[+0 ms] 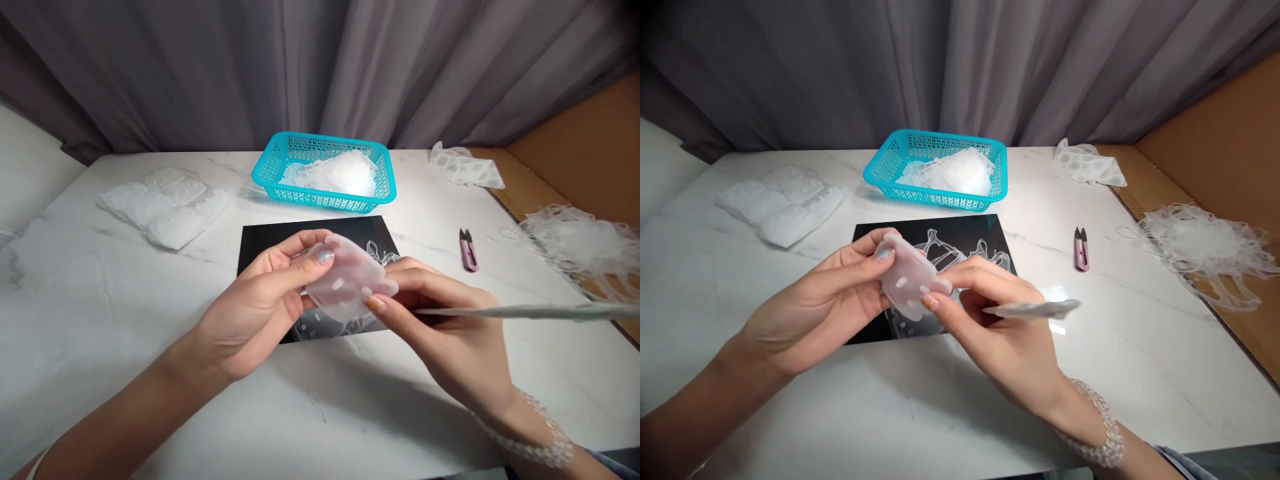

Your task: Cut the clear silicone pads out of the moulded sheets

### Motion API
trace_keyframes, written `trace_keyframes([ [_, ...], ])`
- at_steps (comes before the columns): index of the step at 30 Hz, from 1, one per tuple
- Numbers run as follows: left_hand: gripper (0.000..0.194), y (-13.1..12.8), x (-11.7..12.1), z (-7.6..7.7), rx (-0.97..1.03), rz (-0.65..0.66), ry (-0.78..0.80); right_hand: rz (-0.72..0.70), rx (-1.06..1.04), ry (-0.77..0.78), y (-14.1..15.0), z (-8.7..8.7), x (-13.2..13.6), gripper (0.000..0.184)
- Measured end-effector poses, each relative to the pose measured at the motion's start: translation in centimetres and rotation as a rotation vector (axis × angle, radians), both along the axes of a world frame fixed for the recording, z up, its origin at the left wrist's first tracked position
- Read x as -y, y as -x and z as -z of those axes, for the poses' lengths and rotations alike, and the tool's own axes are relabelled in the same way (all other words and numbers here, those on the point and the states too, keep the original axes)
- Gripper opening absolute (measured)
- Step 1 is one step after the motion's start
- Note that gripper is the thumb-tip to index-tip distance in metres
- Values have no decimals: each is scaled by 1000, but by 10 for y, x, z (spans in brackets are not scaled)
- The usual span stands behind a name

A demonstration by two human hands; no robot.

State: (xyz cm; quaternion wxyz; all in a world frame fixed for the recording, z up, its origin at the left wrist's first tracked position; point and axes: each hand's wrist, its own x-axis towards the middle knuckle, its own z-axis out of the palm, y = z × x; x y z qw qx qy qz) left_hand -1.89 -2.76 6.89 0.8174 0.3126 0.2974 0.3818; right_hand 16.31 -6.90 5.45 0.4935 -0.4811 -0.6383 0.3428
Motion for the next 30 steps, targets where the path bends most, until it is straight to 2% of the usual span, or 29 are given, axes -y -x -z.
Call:
trace_keyframes([
  [5,4,-1,-1,2,10,8,45,99,52,-146,-2,2,2,11],
  [12,7,0,-2,4,52,29,72,114,78,-162,-4,1,8,19],
  [17,6,0,-3,4,42,12,99,66,-137,-1,-8,9,-1,12],
  [20,10,2,-4,3,-5,-36,114,56,-257,132,-11,12,-5,19],
  [23,12,2,-5,2,-45,-65,118,32,-355,198,-12,12,-6,22],
  [30,13,1,-5,3,-52,-116,141,-75,-419,335,-11,11,-13,23],
])
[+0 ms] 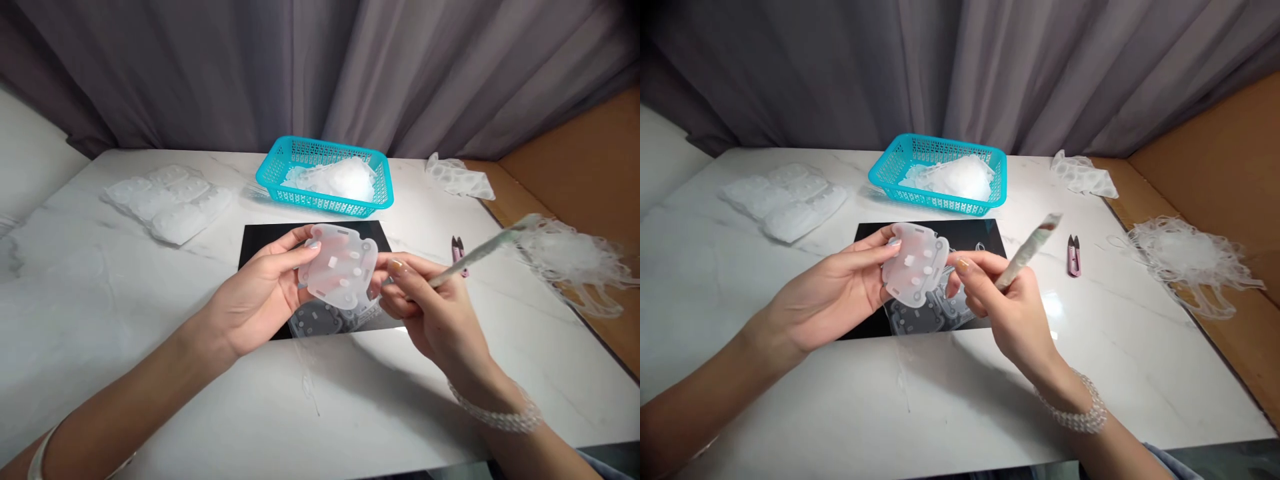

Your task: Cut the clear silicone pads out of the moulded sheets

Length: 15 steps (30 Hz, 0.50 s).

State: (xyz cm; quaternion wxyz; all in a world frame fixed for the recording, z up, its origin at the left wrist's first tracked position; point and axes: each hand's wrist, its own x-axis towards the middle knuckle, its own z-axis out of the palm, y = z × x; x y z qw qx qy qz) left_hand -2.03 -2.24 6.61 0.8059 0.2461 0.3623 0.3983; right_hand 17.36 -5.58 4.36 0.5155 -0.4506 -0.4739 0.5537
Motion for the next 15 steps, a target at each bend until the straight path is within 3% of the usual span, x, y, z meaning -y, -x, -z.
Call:
trace_keyframes([
  [4,13,0,0,0,46,-12,6,-72,-19,4,2,1,0,26],
  [7,13,1,0,-1,94,-18,-4,-102,115,-34,6,-1,6,24],
  [12,11,1,3,-2,145,-19,-64,23,517,-286,14,-7,16,12],
  [15,14,1,0,-2,158,-60,-73,103,618,-359,9,-4,14,12],
])
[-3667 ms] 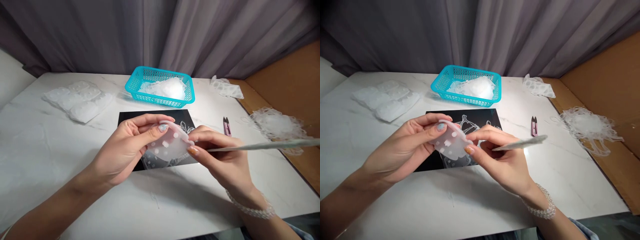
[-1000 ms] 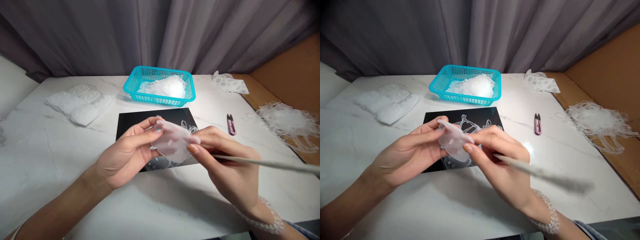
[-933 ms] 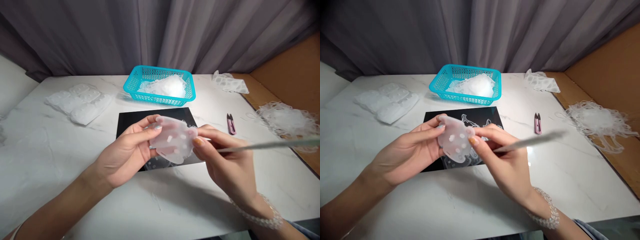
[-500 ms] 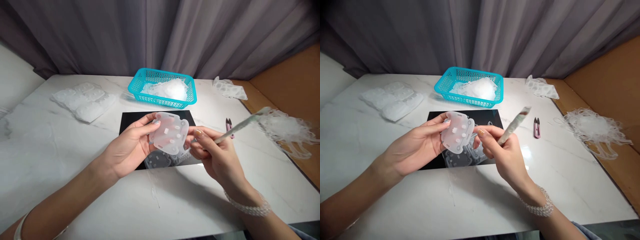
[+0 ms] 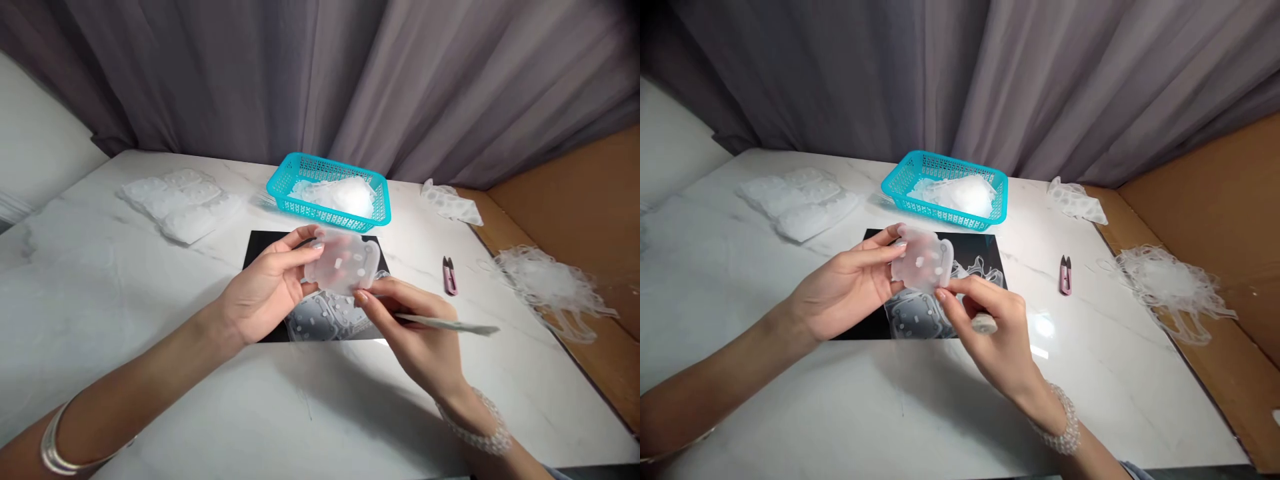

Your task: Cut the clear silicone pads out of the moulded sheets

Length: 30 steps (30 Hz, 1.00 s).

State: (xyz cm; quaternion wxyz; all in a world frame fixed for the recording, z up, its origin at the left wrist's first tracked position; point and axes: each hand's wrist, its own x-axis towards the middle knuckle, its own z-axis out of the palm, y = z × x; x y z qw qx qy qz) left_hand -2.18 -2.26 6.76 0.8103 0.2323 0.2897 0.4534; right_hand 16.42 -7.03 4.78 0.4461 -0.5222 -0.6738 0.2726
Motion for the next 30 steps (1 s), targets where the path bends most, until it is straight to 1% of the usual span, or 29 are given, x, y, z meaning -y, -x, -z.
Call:
trace_keyframes([
  [3,16,5,-9,3,-41,-95,11,110,-40,55,-15,4,-9,18],
  [6,18,12,-20,9,-109,-191,42,193,-104,54,-35,2,-28,23],
  [8,21,17,-27,12,-138,-209,65,204,-106,39,-45,-4,-50,23],
  [10,23,20,-31,14,-150,-204,67,189,-103,63,-48,-12,-82,22],
  [12,24,23,-33,16,-157,-198,57,160,-128,112,-40,-20,-119,19],
  [15,24,25,-34,18,-176,-185,37,107,-144,168,-15,-27,-172,16],
  [17,24,27,-34,19,-204,-164,12,77,-116,193,2,-27,-197,17],
  [18,25,28,-35,19,-232,-147,-19,69,-98,204,9,-26,-204,18],
  [19,25,29,-36,20,-284,-126,-72,67,-79,211,13,-25,-207,19],
  [20,26,30,-38,22,-391,-98,-164,72,-57,213,14,-23,-207,20],
  [22,27,33,-44,29,-707,-40,-408,91,1,203,7,-19,-197,25],
  [24,29,35,-50,41,-1006,-7,-607,124,88,188,-12,-14,-178,32],
  [26,29,36,-55,57,-1167,-1,-687,163,206,184,-39,-6,-154,36],
  [28,32,35,-56,71,-1253,11,-722,201,339,201,-67,6,-129,35],
  [30,32,33,-55,83,-1334,47,-775,223,453,238,-88,22,-107,33],
])
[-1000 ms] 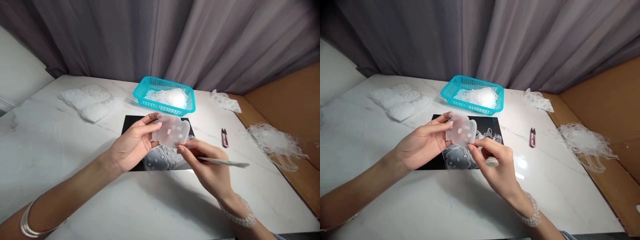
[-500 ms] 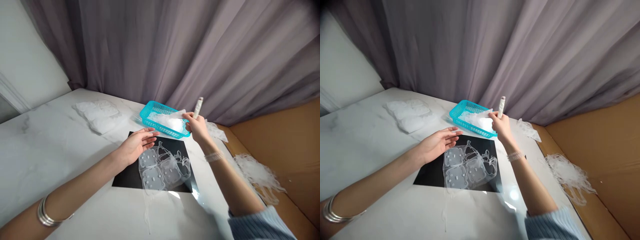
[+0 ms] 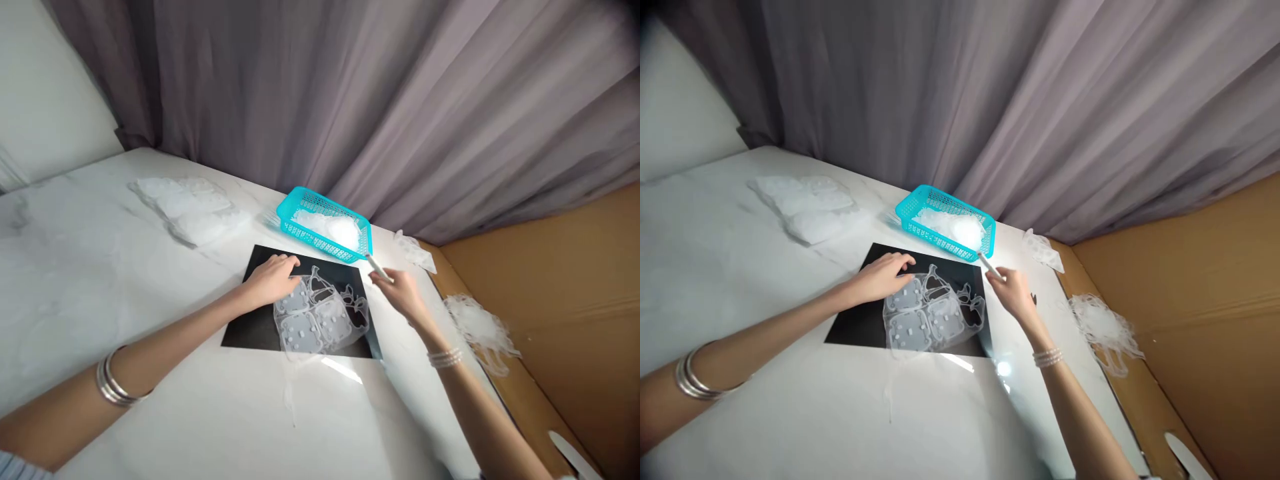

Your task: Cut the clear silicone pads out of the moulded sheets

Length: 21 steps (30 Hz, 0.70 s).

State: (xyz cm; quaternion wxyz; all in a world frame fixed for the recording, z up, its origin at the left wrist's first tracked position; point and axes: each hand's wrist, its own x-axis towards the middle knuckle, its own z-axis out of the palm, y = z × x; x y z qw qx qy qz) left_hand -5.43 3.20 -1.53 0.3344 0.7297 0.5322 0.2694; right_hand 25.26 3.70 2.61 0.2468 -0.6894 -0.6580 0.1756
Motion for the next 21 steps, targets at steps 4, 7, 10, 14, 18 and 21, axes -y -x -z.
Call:
trace_keyframes([
  [4,21,-5,4,13,-150,45,-52,-35,103,85,-12,31,30,30],
  [7,7,-5,4,15,-246,56,-75,-112,115,95,-4,41,40,26],
  [10,8,3,0,9,-319,46,-87,-92,139,31,-2,38,40,26],
  [14,11,18,-3,-13,-415,-6,-81,49,169,-66,-17,33,35,33],
  [18,18,16,9,-35,-511,-93,-113,137,142,-86,-31,36,45,53],
  [21,25,-8,38,-41,-540,-48,-189,212,-175,-109,-28,34,56,61],
])
